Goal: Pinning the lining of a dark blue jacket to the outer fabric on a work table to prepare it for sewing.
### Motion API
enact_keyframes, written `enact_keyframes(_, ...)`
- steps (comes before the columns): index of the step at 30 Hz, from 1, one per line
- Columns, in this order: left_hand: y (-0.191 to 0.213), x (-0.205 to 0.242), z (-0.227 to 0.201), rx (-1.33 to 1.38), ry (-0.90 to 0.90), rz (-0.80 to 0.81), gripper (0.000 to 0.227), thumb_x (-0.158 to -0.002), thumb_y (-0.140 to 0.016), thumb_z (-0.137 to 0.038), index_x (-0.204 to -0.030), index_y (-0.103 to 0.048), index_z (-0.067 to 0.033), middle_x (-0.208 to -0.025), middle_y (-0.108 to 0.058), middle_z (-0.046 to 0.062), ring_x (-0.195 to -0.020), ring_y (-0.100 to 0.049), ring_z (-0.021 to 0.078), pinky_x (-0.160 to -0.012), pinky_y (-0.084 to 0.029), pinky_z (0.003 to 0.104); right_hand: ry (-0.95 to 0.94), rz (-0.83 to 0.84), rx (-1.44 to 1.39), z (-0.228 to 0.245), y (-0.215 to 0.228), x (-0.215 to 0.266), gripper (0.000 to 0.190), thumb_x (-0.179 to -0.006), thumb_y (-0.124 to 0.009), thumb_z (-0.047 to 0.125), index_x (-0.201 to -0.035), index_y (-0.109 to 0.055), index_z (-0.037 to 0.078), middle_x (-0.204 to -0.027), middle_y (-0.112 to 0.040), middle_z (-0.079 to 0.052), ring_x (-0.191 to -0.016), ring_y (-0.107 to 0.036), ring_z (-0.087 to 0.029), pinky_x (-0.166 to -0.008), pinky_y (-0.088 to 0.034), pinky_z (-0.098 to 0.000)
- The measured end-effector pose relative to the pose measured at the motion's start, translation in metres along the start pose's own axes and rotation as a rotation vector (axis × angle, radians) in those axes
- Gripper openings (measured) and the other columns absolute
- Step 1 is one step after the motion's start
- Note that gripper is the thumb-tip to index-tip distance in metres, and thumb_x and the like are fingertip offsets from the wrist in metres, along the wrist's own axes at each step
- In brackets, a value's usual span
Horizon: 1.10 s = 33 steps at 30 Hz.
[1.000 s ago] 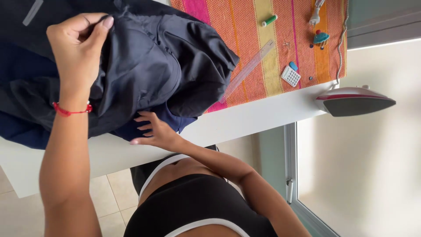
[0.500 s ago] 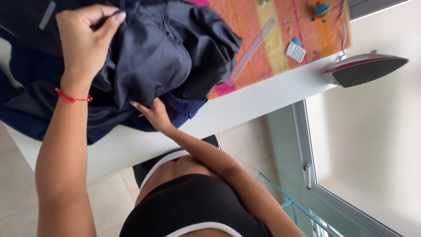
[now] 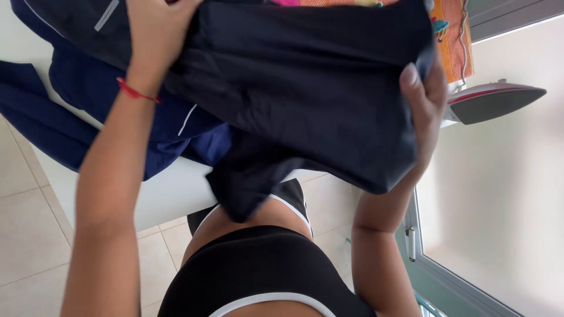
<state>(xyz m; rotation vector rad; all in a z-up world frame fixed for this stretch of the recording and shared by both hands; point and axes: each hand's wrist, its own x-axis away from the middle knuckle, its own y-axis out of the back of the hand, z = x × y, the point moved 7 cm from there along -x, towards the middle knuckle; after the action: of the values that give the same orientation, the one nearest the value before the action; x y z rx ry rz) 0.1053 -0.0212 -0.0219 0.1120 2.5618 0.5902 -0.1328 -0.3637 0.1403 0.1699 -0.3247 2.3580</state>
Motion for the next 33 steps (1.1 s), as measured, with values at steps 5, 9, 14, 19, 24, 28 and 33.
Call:
enact_keyframes(5, 0.001, 0.044, -0.063, 0.035, -0.028, -0.028, 0.025, -0.120, -0.066, -0.016, -0.109, -0.079, 0.0021, -0.096, -0.082, 0.014, -0.085, -0.078, 0.0241, -0.074, -0.050, 0.037, -0.003, 0.350, 0.602, -0.148, 0.074, -0.051, 0.058, -0.097, -0.079, 0.027, -0.150, -0.060, 0.011, -0.144, -0.070, -0.006, -0.133, -0.065, -0.018, -0.116, -0.053, -0.0357)
enact_keyframes(9, -0.035, 0.101, -0.024, 0.034, 0.204, -0.091, 0.012, -0.109, -0.078, -0.008, -0.098, -0.081, -0.0049, -0.078, -0.078, 0.012, -0.080, -0.079, 0.0324, -0.068, -0.057, 0.031, 0.283, 0.529, 1.244, -0.275, 0.127, -0.059, 0.057, -0.097, -0.080, 0.022, -0.141, -0.056, -0.007, -0.094, -0.078, -0.032, -0.089, -0.076, -0.054, -0.079, -0.057, -0.0669)
enact_keyframes(14, -0.040, 0.113, -0.044, -0.016, 0.224, -0.089, 0.007, -0.110, -0.079, 0.000, -0.107, -0.083, 0.0039, -0.074, -0.076, 0.016, -0.069, -0.075, 0.0366, -0.058, -0.055, 0.033, 0.696, 0.324, 1.128, -0.125, 0.010, -0.052, 0.052, -0.104, -0.074, 0.000, -0.151, -0.056, 0.009, -0.123, -0.067, -0.010, -0.109, -0.070, -0.031, -0.093, -0.061, -0.0520)
enact_keyframes(19, -0.037, 0.120, -0.050, -0.043, 0.195, -0.088, 0.010, -0.113, -0.080, -0.003, -0.106, -0.081, 0.0040, -0.084, -0.077, 0.014, -0.076, -0.074, 0.0281, -0.065, -0.053, 0.034, 0.892, 0.895, 0.966, -0.150, -0.130, -0.050, 0.033, -0.106, -0.079, 0.027, -0.135, -0.068, 0.017, -0.134, -0.068, -0.002, -0.122, -0.067, -0.025, -0.106, -0.049, -0.0392)
enact_keyframes(24, -0.028, 0.122, -0.062, 0.001, 0.262, -0.061, 0.008, -0.114, -0.079, -0.002, -0.108, -0.080, 0.0037, -0.083, -0.074, 0.007, -0.060, -0.045, 0.0131, -0.057, -0.034, 0.032, 1.030, 1.288, 1.040, -0.169, -0.192, -0.050, 0.052, -0.108, -0.071, 0.051, -0.141, -0.061, 0.013, -0.144, -0.062, -0.002, -0.133, -0.055, -0.027, -0.104, -0.045, -0.0436)
enact_keyframes(28, -0.025, 0.120, -0.072, 0.073, 0.257, -0.018, 0.009, -0.110, -0.081, -0.002, -0.114, -0.081, 0.0054, -0.101, -0.082, 0.010, -0.082, -0.071, 0.0152, -0.071, -0.051, 0.029, 1.167, 1.455, 0.896, -0.158, -0.201, -0.043, 0.023, -0.109, -0.077, 0.030, -0.109, -0.063, 0.012, -0.107, -0.062, 0.000, -0.107, -0.057, -0.024, -0.099, -0.038, -0.0404)
enact_keyframes(33, -0.024, 0.137, -0.066, -0.097, 0.240, 0.070, 0.021, -0.108, -0.087, -0.017, -0.112, -0.080, 0.0023, -0.099, -0.081, 0.007, -0.074, -0.071, 0.0172, -0.066, -0.052, 0.030, 1.033, 1.554, 0.785, -0.151, -0.203, -0.048, 0.020, -0.107, -0.083, 0.008, -0.102, -0.064, 0.009, -0.104, -0.063, -0.004, -0.096, -0.062, -0.021, -0.100, -0.040, -0.0360)
